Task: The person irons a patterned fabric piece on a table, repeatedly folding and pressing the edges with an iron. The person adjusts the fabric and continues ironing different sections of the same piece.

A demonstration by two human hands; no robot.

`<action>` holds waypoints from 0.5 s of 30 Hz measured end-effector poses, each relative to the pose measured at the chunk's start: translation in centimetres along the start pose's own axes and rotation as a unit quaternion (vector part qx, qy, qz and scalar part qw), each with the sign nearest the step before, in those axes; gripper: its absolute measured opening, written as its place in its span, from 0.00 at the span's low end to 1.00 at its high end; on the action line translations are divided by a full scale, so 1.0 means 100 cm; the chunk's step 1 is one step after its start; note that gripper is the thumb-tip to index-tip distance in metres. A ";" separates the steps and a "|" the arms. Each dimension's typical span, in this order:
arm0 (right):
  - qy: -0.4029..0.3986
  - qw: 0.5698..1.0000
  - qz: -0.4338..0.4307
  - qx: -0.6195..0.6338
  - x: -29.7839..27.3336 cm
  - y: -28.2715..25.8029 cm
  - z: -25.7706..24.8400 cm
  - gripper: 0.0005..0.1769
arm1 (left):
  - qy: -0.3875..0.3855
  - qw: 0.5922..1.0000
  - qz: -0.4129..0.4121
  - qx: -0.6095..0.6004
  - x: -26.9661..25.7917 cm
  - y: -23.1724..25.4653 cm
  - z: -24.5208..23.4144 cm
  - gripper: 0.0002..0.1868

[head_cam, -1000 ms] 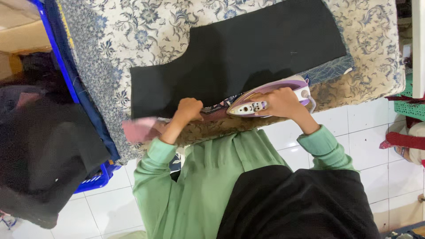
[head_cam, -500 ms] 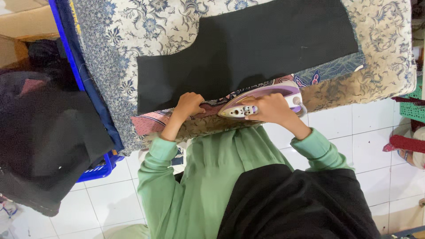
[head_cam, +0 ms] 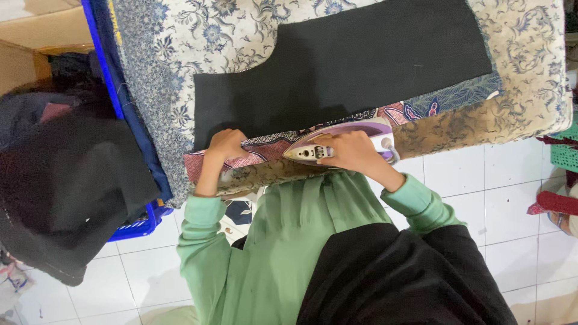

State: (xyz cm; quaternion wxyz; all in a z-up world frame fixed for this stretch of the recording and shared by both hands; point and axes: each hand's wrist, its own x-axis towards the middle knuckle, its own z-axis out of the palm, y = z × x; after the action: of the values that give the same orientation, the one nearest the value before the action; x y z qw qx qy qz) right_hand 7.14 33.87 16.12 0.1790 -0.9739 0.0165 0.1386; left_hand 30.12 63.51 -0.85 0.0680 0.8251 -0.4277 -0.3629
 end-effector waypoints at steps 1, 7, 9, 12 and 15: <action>-0.010 1.000 0.002 -0.005 0.002 -0.004 0.001 0.32 | 0.035 0.999 0.023 -0.020 0.000 -0.001 0.005 0.22; -0.007 1.000 -0.010 -0.004 0.018 -0.025 0.004 0.34 | 0.062 0.998 0.024 0.001 0.001 0.003 0.018 0.22; -0.016 1.000 -0.007 -0.001 0.024 -0.026 0.005 0.33 | 0.040 0.999 0.001 0.017 -0.002 0.007 0.022 0.20; -0.008 1.000 -0.003 0.014 0.033 -0.027 0.007 0.31 | 0.070 0.997 0.002 0.019 -0.007 0.009 0.028 0.21; 0.013 1.000 -0.015 0.016 0.039 -0.030 0.011 0.31 | 0.100 0.995 0.016 0.019 -0.007 0.011 0.033 0.22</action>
State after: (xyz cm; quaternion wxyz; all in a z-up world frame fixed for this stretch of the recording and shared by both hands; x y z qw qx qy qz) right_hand 10.82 37.14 15.06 0.1963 -0.9727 0.0067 0.1233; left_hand 26.92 63.99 -2.39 0.1002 0.8516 -0.4386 -0.2689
